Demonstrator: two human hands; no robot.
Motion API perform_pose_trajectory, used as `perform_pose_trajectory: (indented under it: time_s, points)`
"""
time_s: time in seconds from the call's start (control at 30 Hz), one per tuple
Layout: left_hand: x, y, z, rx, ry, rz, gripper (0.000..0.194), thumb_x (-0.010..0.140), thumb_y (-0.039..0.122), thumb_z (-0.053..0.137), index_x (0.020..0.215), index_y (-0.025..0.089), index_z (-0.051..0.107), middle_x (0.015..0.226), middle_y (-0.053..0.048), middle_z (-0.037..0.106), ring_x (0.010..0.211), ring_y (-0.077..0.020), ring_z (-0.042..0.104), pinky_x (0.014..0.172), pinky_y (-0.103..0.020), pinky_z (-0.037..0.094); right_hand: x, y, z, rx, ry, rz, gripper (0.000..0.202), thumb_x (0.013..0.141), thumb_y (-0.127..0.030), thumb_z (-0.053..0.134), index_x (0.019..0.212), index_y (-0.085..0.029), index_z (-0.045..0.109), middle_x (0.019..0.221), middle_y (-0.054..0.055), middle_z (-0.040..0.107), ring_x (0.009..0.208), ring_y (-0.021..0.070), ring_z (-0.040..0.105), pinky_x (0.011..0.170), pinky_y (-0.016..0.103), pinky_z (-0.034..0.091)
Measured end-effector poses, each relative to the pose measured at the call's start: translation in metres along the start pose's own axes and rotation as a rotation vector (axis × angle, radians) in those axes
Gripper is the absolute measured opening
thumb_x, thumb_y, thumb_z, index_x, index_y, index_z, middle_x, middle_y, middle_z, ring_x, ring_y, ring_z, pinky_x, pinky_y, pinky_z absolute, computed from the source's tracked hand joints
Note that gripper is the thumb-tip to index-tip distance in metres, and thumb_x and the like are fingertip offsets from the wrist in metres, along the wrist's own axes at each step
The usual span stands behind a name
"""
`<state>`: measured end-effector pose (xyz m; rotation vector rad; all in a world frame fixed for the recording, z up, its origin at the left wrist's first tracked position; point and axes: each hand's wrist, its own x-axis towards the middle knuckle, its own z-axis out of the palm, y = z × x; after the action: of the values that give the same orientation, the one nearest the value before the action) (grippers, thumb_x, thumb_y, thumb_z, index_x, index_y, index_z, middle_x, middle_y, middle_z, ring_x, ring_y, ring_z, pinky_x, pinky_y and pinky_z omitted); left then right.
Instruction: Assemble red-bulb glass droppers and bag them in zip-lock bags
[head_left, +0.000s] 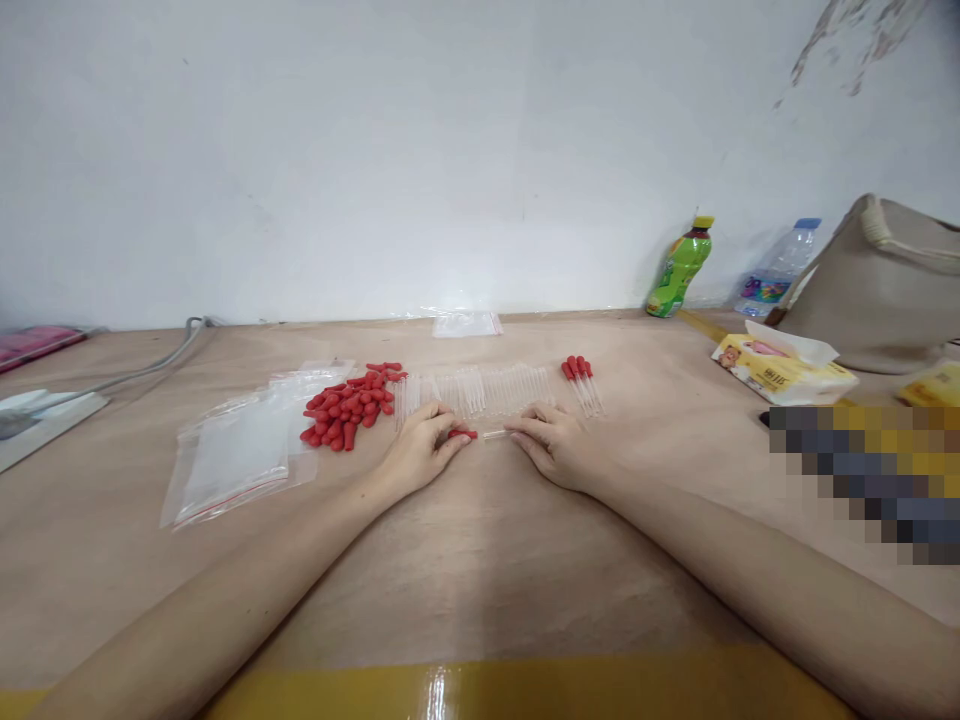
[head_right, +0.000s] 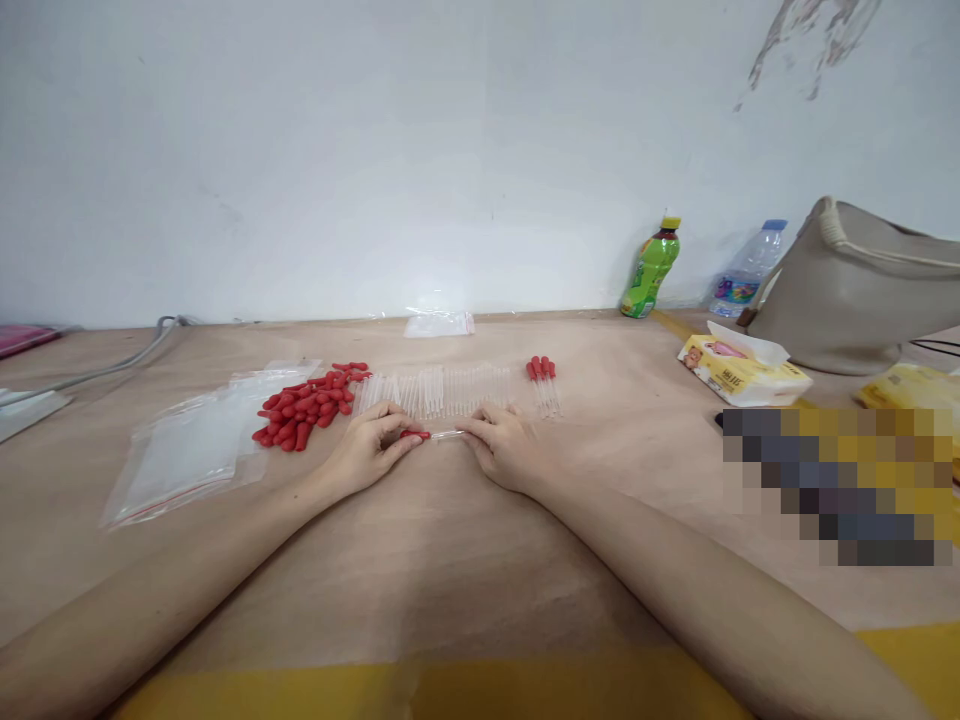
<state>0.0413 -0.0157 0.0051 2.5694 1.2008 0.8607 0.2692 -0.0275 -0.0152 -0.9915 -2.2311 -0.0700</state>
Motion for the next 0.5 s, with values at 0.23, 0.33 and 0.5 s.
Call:
perform_pose_trajectory:
  time_s: [0.23, 0.33, 0.5]
  points:
    - [-0.0016, 0.0065, 0.0, -0.135, 0.007, -0.035, 0.014, 0.085, 0.026, 0.046, 0.088, 0.017, 0.056, 0.081, -0.002, 0.059, 0.071, -0.0134, 0.054, 0.067, -0.027, 0.044, 0.0018, -0.0036, 0.0033, 0.044, 0.036, 0.035, 0.021, 0.086, -0.022, 0.045, 0.098, -0.02, 0.062, 0.084, 0.004, 0.06, 0.072, 0.0124, 0.055, 0.069, 0.028, 0.037]
    - [-0.0021, 0.006, 0.001, -0.225, -0.009, -0.065, 0.014, 0.085, 0.026, 0.046, 0.088, 0.016, 0.056, 0.081, -0.002, 0.062, 0.071, -0.0133, 0.056, 0.065, -0.025, 0.045, 0.0021, -0.0033, 0.0045, 0.07, 0.038, 0.026, 0.02, 0.085, -0.022, 0.046, 0.096, -0.02, 0.063, 0.083, 0.004, 0.061, 0.07, 0.0121, 0.054, 0.069, 0.028, 0.037]
    - [-0.0029, 0.0009, 0.0039, -0.295, -0.057, -0.071, 0.021, 0.084, 0.03, 0.049, 0.096, 0.017, 0.061, 0.085, -0.003, 0.065, 0.073, -0.0141, 0.06, 0.067, -0.025, 0.048, 0.0022, -0.0042, 0.0064, 0.113, 0.039, -0.004, 0.021, 0.085, -0.022, 0.046, 0.095, -0.019, 0.064, 0.082, 0.004, 0.061, 0.071, 0.0127, 0.055, 0.07, 0.028, 0.038]
